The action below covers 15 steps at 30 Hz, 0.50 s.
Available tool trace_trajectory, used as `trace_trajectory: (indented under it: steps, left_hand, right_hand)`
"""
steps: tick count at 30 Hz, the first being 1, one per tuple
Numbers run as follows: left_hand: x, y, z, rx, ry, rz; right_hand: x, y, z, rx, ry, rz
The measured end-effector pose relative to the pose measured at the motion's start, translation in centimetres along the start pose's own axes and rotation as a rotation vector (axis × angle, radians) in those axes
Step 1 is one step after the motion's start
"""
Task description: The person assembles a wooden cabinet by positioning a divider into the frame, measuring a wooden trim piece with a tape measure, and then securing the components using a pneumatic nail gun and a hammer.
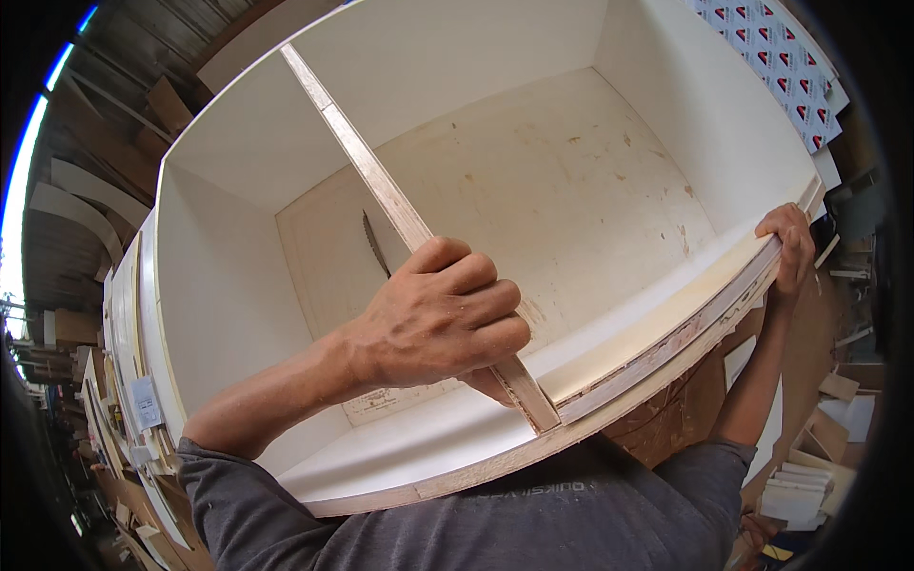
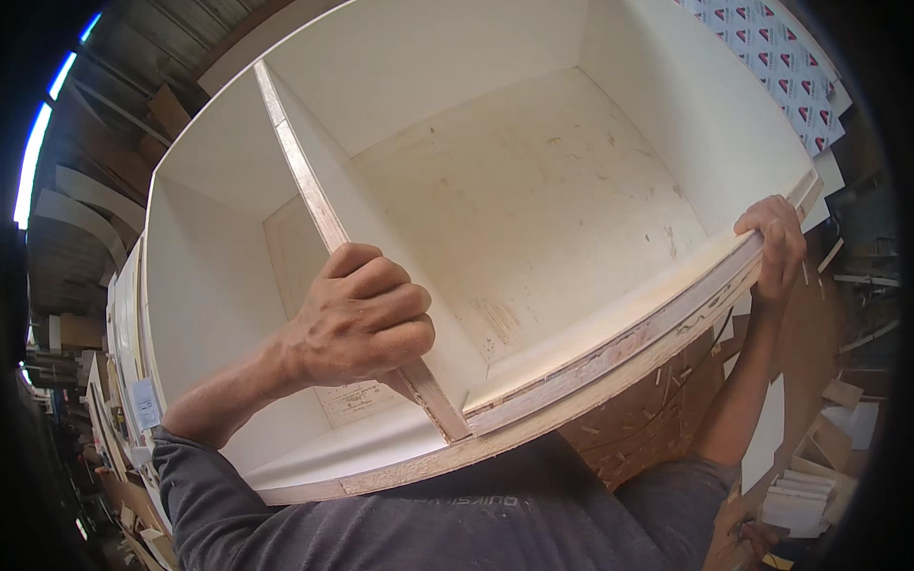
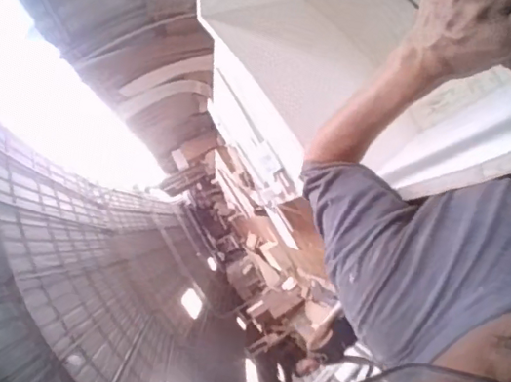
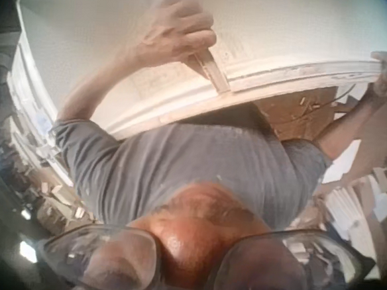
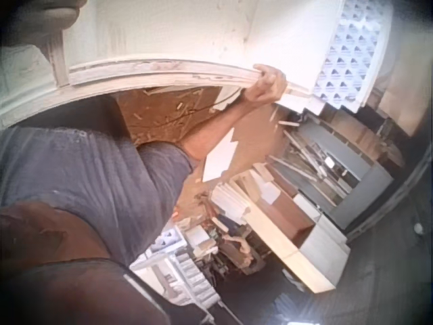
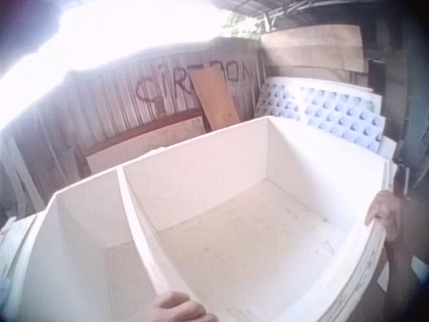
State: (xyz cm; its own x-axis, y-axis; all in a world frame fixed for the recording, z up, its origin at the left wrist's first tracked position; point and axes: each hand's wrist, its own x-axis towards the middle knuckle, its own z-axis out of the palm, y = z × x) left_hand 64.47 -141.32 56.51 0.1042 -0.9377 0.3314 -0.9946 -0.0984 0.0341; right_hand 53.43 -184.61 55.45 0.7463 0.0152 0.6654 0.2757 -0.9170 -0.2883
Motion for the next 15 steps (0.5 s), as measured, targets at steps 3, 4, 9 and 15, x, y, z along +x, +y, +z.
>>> trace_trajectory:
  steps: [3,4,9,15]
  left_hand:
    - [0.0,0.0,0.8,-0.024,0.049,-0.018]
    - [0.1,0.1,0.9,0.001,0.064,0.004]
    - [1.0,-0.8,0.9,-0.012,0.08,0.122]
    - [1.4,-0.7,0.2,-0.023,0.005,0.124]
  right_hand:
    - [0.0,0.7,0.6,0.062,-0.017,0.048]
    - [-0.1,0.7,0.5,0.059,-0.024,0.048]
    - [0.3,-0.3,-0.4,0.006,-0.036,0.046]
    - [0.4,-0.4,0.1,-0.038,0.002,0.006]
